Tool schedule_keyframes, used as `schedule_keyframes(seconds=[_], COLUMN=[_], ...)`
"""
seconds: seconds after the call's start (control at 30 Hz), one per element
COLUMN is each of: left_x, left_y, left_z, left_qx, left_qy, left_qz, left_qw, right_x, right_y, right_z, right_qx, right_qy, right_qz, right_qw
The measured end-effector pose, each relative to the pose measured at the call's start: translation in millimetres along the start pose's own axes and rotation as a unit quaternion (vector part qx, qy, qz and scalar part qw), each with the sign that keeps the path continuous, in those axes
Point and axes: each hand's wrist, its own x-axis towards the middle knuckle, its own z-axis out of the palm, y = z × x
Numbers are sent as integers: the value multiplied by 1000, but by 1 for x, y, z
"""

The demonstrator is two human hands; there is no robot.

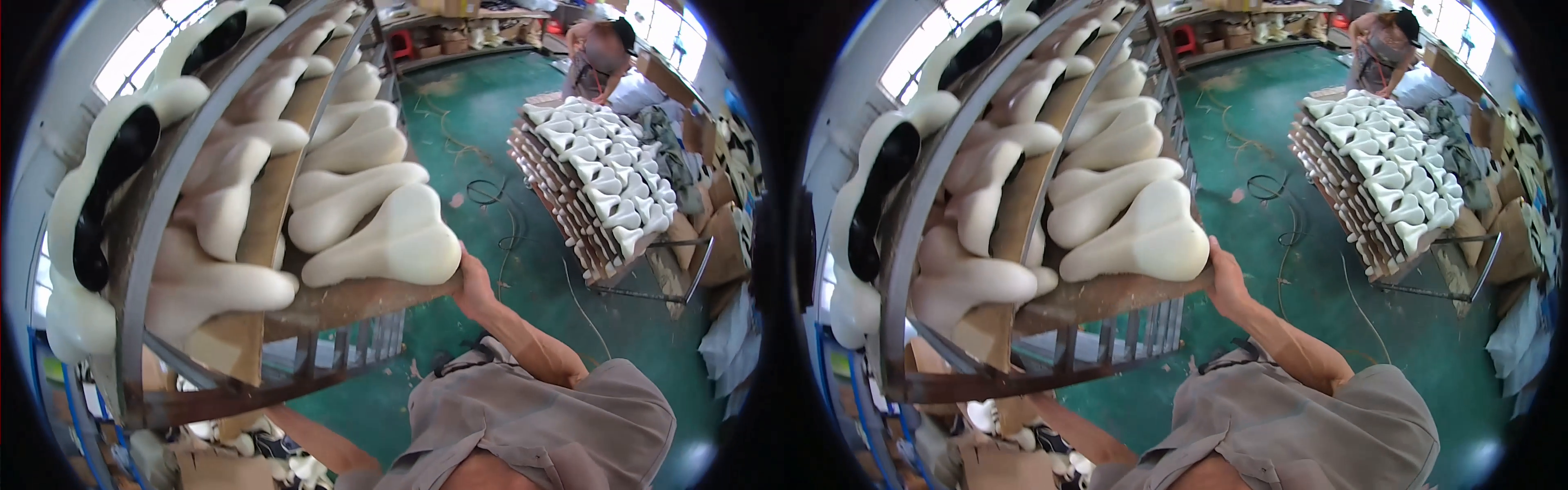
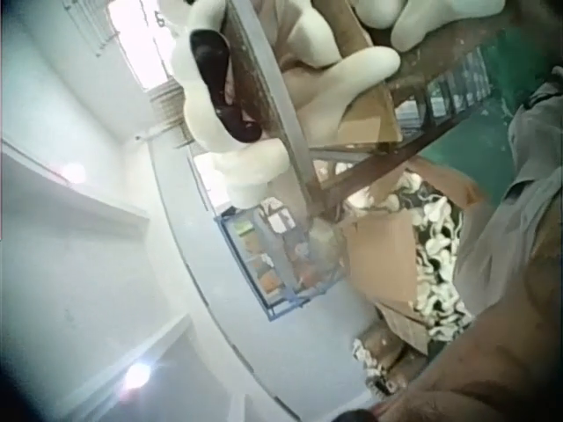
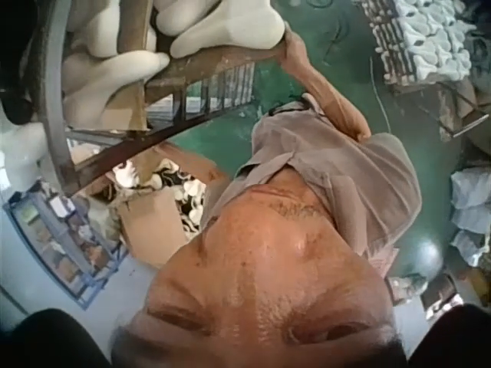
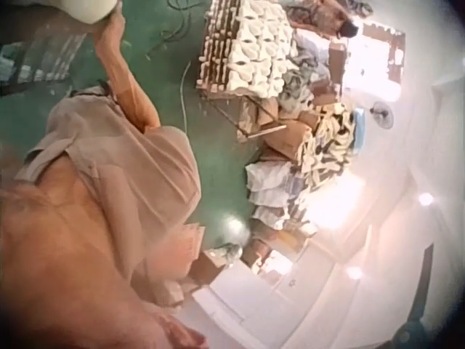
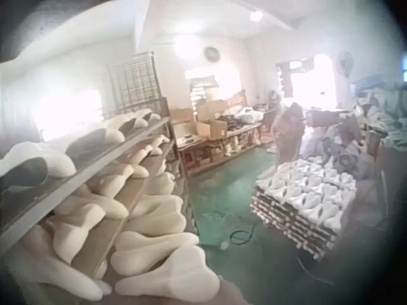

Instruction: The worker moves trays of bicycle saddle foam onto racks and applies a spray coating.

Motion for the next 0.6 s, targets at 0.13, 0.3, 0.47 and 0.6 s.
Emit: schedule_keyframes(seconds=[0.13,0.3,0.47,0.6], left_x=[-50,-420,-504,-510], left_y=[-60,-242,-125,-100], left_z=[35,162,11,-44], left_qx=[-63,-72,-48,13], left_qy=[-13,37,52,38], left_qz=[-96,-194,-313,-414], left_qw=[993,978,947,909], right_x=[-20,-48,-54,-53], right_y=[27,158,232,210], right_z=[4,64,118,150], right_qx=[-58,-12,-165,-209], right_qy=[-4,128,74,-92], right_qz=[-38,-58,-22,-20], right_qw=[998,990,983,973])
